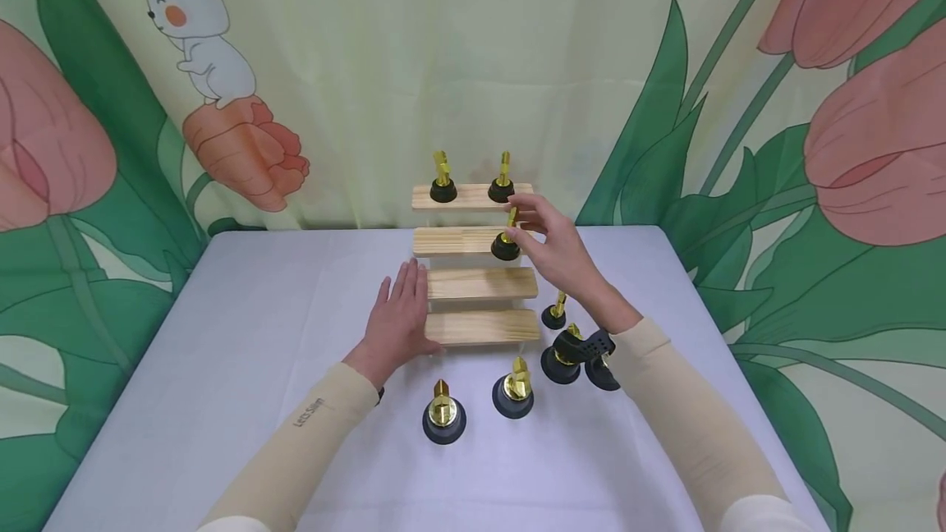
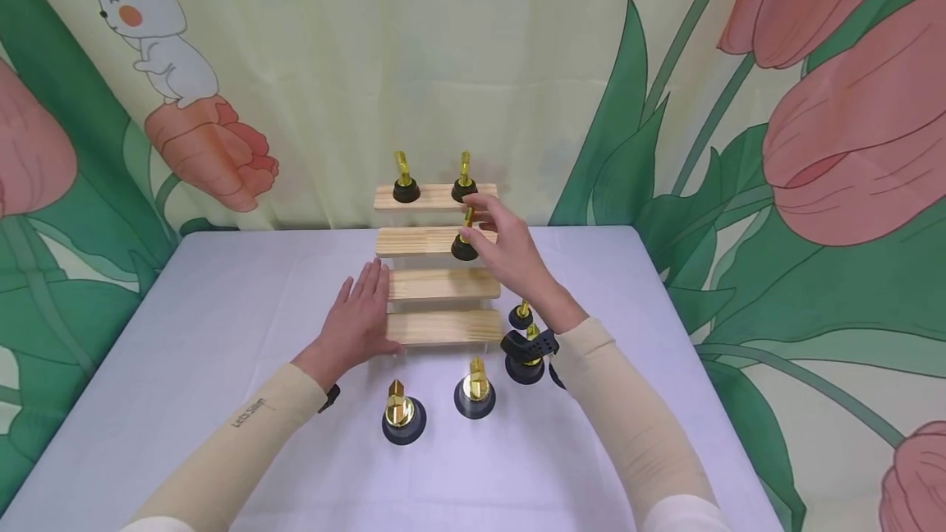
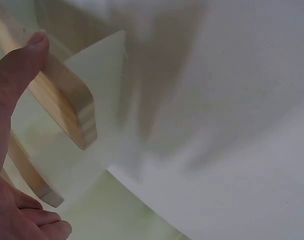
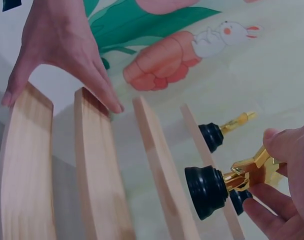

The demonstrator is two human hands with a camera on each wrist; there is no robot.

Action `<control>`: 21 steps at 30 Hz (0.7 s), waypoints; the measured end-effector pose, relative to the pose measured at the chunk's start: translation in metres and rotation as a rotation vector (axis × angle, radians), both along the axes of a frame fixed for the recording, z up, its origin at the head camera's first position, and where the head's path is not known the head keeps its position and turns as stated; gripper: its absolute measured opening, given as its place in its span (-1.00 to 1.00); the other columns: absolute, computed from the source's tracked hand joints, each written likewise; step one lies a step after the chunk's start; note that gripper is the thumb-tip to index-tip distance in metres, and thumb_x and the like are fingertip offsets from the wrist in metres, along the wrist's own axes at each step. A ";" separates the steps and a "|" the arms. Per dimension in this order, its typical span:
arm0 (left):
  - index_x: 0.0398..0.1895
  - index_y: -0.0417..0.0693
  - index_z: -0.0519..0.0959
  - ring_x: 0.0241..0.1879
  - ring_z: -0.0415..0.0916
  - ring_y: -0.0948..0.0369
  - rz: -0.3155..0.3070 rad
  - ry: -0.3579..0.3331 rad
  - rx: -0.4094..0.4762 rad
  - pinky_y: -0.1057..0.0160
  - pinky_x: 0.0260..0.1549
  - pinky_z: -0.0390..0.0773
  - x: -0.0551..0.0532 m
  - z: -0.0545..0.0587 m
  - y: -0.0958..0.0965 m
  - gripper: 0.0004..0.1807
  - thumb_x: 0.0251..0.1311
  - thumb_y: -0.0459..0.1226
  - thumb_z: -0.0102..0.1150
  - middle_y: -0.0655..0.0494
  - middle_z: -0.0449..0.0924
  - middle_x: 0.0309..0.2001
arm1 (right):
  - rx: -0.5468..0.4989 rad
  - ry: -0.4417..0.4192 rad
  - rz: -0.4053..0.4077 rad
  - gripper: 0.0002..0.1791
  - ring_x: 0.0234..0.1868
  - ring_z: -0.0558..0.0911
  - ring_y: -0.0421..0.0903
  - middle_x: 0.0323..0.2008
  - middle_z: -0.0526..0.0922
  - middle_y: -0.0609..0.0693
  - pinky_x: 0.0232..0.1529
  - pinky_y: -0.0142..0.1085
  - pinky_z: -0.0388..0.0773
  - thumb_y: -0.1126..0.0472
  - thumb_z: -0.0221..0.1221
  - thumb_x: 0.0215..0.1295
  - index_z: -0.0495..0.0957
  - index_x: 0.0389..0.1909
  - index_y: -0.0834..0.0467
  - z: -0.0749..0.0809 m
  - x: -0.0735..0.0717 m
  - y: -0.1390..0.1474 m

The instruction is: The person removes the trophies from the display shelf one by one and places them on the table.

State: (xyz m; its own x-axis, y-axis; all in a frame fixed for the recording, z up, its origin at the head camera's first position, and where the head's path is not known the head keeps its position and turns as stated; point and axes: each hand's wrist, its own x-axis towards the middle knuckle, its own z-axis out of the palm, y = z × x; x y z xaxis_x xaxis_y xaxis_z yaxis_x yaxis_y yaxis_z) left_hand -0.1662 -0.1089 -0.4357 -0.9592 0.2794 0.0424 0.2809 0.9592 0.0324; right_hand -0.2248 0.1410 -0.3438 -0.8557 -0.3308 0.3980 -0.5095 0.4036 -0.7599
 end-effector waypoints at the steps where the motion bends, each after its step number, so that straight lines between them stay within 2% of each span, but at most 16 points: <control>1: 0.53 -0.40 -0.13 0.56 -0.10 -0.15 -0.001 0.002 0.002 -0.16 0.48 0.06 0.000 0.000 0.001 0.53 -0.32 0.26 0.57 -0.35 -0.12 0.55 | -0.003 0.005 0.001 -0.52 0.22 0.57 0.06 0.13 0.57 0.08 0.28 -0.06 0.50 0.32 0.21 0.36 0.39 0.28 0.22 0.000 0.000 0.002; 8: 0.54 -0.40 -0.19 0.58 -0.17 -0.15 0.000 -0.042 0.032 -0.14 0.51 0.01 0.001 -0.005 0.010 0.50 -0.21 0.28 0.49 -0.35 -0.21 0.57 | 0.017 0.034 -0.013 -0.52 0.20 0.59 0.10 0.13 0.56 0.17 0.27 -0.04 0.51 0.33 0.20 0.36 0.39 0.28 0.24 -0.003 0.003 0.013; 13: 0.54 -0.40 -0.22 0.58 -0.20 -0.13 0.002 -0.039 -0.004 -0.11 0.52 -0.02 0.002 -0.007 0.010 0.49 -0.16 0.31 0.44 -0.34 -0.26 0.57 | 0.035 0.035 -0.050 -0.51 0.21 0.58 0.11 0.15 0.55 0.19 0.28 -0.04 0.49 0.32 0.20 0.37 0.39 0.29 0.19 -0.002 0.006 0.020; 21: 0.54 -0.40 -0.23 0.58 -0.21 -0.14 -0.007 -0.033 -0.033 -0.10 0.52 -0.03 0.002 -0.008 0.011 0.48 -0.13 0.34 0.39 -0.34 -0.28 0.58 | 0.026 0.018 -0.102 -0.50 0.22 0.57 0.09 0.17 0.54 0.11 0.28 -0.04 0.50 0.29 0.20 0.37 0.39 0.31 0.15 -0.001 0.011 0.036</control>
